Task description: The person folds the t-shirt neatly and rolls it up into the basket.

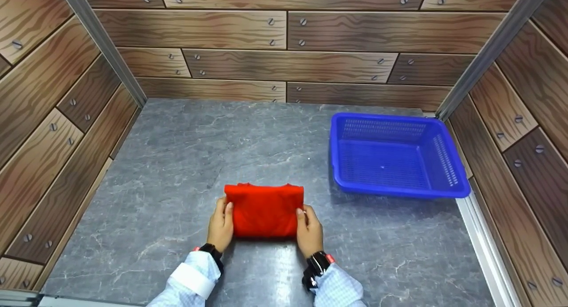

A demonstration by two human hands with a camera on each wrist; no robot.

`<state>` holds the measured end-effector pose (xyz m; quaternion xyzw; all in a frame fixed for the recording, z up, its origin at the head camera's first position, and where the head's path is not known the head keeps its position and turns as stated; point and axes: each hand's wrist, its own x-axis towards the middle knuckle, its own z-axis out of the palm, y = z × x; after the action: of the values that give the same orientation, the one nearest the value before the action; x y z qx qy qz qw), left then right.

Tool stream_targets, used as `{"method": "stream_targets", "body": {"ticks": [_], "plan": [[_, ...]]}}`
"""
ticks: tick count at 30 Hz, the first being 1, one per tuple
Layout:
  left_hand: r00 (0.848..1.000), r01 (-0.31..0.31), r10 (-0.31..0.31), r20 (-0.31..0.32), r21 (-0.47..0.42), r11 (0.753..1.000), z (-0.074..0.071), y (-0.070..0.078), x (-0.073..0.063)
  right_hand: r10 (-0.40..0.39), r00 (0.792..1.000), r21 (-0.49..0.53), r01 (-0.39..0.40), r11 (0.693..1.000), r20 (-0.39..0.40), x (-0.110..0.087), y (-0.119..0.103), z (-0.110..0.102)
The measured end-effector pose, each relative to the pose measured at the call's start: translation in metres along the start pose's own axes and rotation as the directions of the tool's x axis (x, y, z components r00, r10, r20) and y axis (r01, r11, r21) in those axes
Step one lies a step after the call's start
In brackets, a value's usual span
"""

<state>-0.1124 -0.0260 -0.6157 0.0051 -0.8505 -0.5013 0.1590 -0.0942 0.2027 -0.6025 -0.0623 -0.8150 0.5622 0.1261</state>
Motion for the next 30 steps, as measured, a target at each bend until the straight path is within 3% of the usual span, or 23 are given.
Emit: {"method": "stream_targets", "body": {"ticks": [5, 9, 14, 22, 30], "plan": [[0.995, 0.072, -0.07, -0.075, 0.021, 0.997, 0.007, 0.0, 0.003, 0.033, 0.999, -0.022, -0.034, 0.999, -0.022, 0.007, 0.011, 0.009], [0.99, 0.113, -0.112, -0.084, 0.014, 0.993, 0.01, 0.003, 0.006, 0.027, 0.999, -0.097, -0.031, 0.995, -0.041, 0.009, 0.012, 0.015], [0.988, 0.146, -0.146, -0.059, -0.006, 0.989, 0.011, 0.001, 0.009, 0.019, 0.999, -0.206, -0.028, 0.978, -0.045, 0.009, 0.017, 0.021], [0.977, 0.214, -0.213, -0.024, 0.03, 0.976, 0.012, -0.004, 0.009, 0.019, 0.999, -0.281, -0.027, 0.959, -0.031, 0.006, 0.025, 0.023], [0.95, 0.299, -0.308, 0.047, 0.142, 0.944, 0.011, -0.012, 0.011, 0.135, 0.99, -0.365, -0.114, 0.924, 0.031, 0.004, 0.025, 0.024]]}}
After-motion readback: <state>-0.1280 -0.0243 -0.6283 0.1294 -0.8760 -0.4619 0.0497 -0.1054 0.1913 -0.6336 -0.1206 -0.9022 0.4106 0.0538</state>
